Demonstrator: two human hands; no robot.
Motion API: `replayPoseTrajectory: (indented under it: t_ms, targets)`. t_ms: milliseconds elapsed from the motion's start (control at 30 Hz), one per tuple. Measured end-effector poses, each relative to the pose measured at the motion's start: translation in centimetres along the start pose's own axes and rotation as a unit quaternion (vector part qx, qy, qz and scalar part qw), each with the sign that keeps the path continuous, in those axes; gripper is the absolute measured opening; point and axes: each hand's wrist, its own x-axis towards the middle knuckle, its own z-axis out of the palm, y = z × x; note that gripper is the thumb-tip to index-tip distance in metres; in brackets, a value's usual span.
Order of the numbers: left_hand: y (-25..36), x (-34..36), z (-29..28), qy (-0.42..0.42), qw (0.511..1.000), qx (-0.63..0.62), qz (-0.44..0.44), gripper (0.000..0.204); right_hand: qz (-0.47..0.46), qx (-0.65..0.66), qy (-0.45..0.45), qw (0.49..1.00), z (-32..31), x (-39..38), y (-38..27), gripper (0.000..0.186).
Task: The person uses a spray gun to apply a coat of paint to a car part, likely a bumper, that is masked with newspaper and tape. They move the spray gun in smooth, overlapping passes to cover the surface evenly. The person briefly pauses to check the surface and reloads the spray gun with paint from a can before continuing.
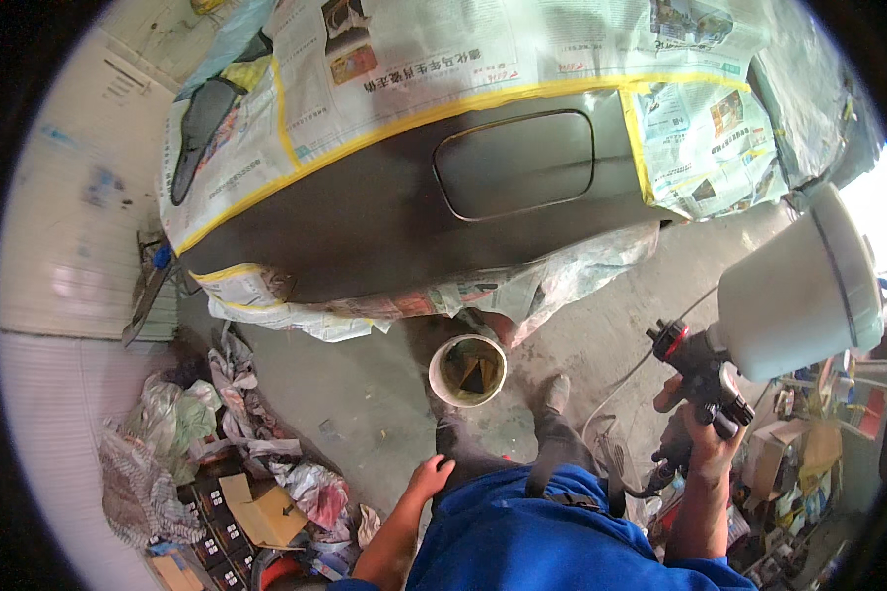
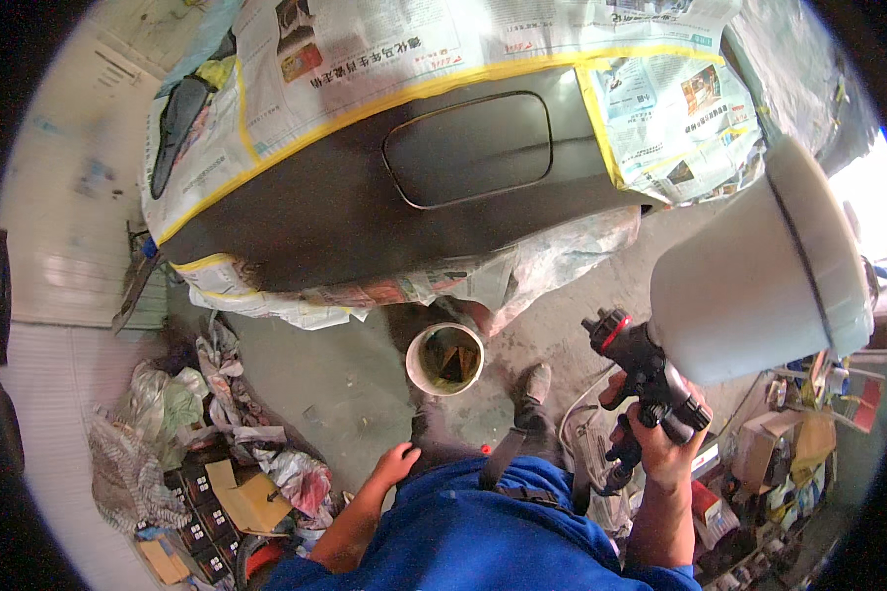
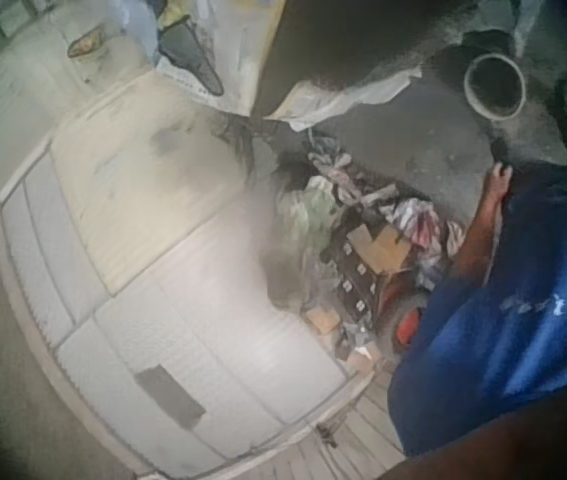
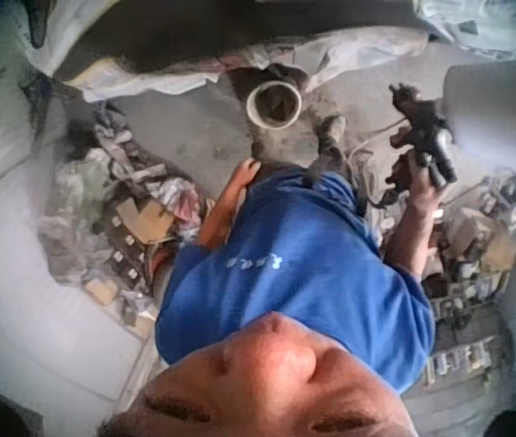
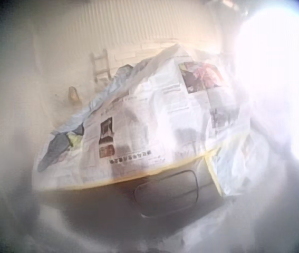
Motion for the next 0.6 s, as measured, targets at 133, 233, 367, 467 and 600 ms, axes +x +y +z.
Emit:
replayPoseTrajectory:
  t_ms: [133,233,367,467,600]
  targets:
    - [-9.8,0.5,-2.1,-0.09,0.98,-0.16,-0.08,0.067,0.015,-0.017,0.057,0.998,6.4,-1.6,0.1,0.043]
    - [-14.6,2.2,-6.9,-0.153,0.978,-0.128,-0.063,0.065,0.007,0.017,0.054,0.998,11.4,-3.5,0.3,0.045]
    - [-17.9,2.4,-12.7,-0.215,0.961,-0.142,-0.1,0.058,-0.009,0.04,0.067,0.997,16.5,-4.9,0.8,0.047]
    - [-18.3,2.5,-13.8,-0.169,0.976,-0.133,-0.028,0.051,-0.011,0.047,0.086,0.995,18.6,-5.4,0.4,0.048]
    - [-19.1,1.8,-13.4,-0.123,0.99,-0.064,0.002,0.051,0.003,0.077,0.09,0.993,19.8,-5.1,-0.6,0.05]
